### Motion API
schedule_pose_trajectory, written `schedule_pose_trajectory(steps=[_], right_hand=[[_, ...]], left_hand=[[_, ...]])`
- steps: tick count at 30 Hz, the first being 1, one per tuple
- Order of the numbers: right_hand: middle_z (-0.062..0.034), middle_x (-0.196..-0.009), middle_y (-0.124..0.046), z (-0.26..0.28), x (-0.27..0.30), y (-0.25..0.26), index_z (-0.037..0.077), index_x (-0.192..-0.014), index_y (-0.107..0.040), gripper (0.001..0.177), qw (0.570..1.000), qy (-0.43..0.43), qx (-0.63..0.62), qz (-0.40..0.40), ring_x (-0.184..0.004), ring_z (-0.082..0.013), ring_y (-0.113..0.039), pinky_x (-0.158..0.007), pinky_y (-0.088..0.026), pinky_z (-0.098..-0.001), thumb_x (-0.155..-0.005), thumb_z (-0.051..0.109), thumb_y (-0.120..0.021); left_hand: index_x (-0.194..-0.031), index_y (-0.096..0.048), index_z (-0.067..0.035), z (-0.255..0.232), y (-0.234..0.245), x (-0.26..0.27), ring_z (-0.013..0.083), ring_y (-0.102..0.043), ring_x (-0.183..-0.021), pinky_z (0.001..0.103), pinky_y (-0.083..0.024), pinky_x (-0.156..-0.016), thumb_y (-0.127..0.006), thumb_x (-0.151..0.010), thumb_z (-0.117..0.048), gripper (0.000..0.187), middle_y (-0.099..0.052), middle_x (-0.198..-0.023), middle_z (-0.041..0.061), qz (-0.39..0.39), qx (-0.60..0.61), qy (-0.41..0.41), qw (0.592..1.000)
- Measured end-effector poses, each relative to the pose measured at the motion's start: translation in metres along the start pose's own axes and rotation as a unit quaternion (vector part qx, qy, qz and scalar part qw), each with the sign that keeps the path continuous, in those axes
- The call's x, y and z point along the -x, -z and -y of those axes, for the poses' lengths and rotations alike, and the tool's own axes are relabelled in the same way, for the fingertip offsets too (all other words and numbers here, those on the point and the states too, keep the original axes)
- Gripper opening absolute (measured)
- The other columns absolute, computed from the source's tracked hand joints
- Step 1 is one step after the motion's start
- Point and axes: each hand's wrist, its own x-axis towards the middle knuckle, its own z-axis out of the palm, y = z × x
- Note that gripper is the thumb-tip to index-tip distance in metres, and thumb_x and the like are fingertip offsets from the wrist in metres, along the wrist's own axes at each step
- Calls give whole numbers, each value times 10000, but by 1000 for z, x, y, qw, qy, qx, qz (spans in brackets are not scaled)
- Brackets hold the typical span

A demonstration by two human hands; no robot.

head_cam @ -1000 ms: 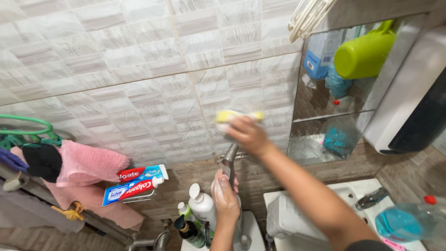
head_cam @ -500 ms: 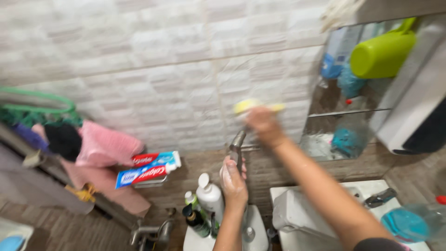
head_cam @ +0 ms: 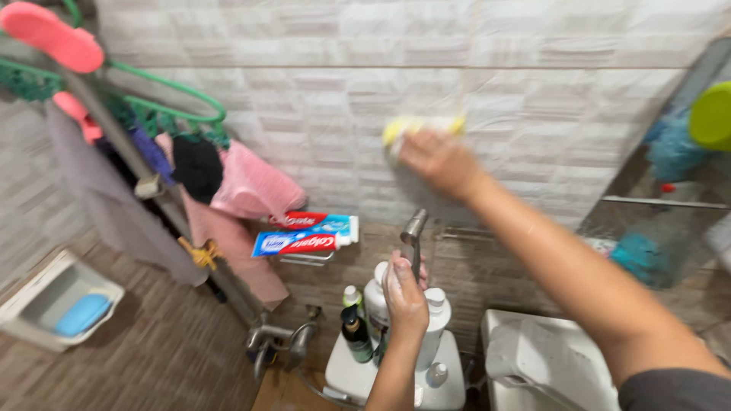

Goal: The person cleans a plastic bathroom rack by rinsing it with a sprayer and wiping the rack and the wall with a sponge.

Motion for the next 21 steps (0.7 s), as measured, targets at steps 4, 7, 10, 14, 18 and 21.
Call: schedule_pose_trajectory(steps=[4, 7, 10, 14, 18, 21], right_hand=[[-84, -1315, -635, -21, -67, -25, 152, -1202, -654, 217, 980, -192, -11, -44, -1210, -313, -608, -1011, -513, -481, -990, 111, -630], [-91, -1319, -633, 19, -66, -59, 151, -1257, -664, 338, 990, -90, 86, -67, -1207, -302, -621, -988, -517, -491, -923, 150, -618], [-21, -1241, -661, 80, 12, -44, 166, -1262, -698, 419, 998, -9, -42, 52, -1063, -226, -643, -931, -543, -472, -847, 182, -643], [-33, -1194, -680, 35, 24, -28, 158, -1152, -685, 284, 996, 63, 69, -9, -1100, -217, -671, -942, -568, -414, -873, 195, -645], [-68, -1348, -601, -31, -45, -31, 174, -1176, -606, 190, 988, -137, 21, -71, -1259, -277, -595, -1024, -502, -452, -991, 140, -632], [-91, -1383, -576, 17, -17, -55, 164, -1291, -611, 314, 992, -124, 14, 1, -1272, -287, -563, -1040, -461, -463, -979, 125, -608]], left_hand=[[-997, -594, -11, 3, 4, -1, 91, -475, -620, 249, -400, -553, -322, -1076, -525, 587, -528, -751, 14, -5, 22, -11, 1000], [-990, -606, -8, 8, 4, -5, 90, -473, -621, 251, -397, -553, -311, -1079, -531, 606, -530, -748, 12, -17, 33, -15, 999], [-990, -617, -6, 6, 13, -3, 94, -478, -622, 258, -400, -548, -323, -1069, -535, 611, -541, -751, 14, -33, 11, -20, 999], [-968, -610, -7, 3, 29, 9, 101, -488, -604, 259, -406, -544, -321, -1075, -537, 614, -543, -730, 21, -38, -14, -22, 999], [-989, -613, -17, 9, 24, 6, 102, -487, -597, 261, -412, -542, -316, -1063, -516, 585, -539, -736, 16, -44, -12, 2, 999], [-988, -614, -11, 15, 17, 8, 97, -485, -630, 255, -413, -573, -314, -1097, -497, 581, -526, -750, 14, -39, 14, -6, 999]])
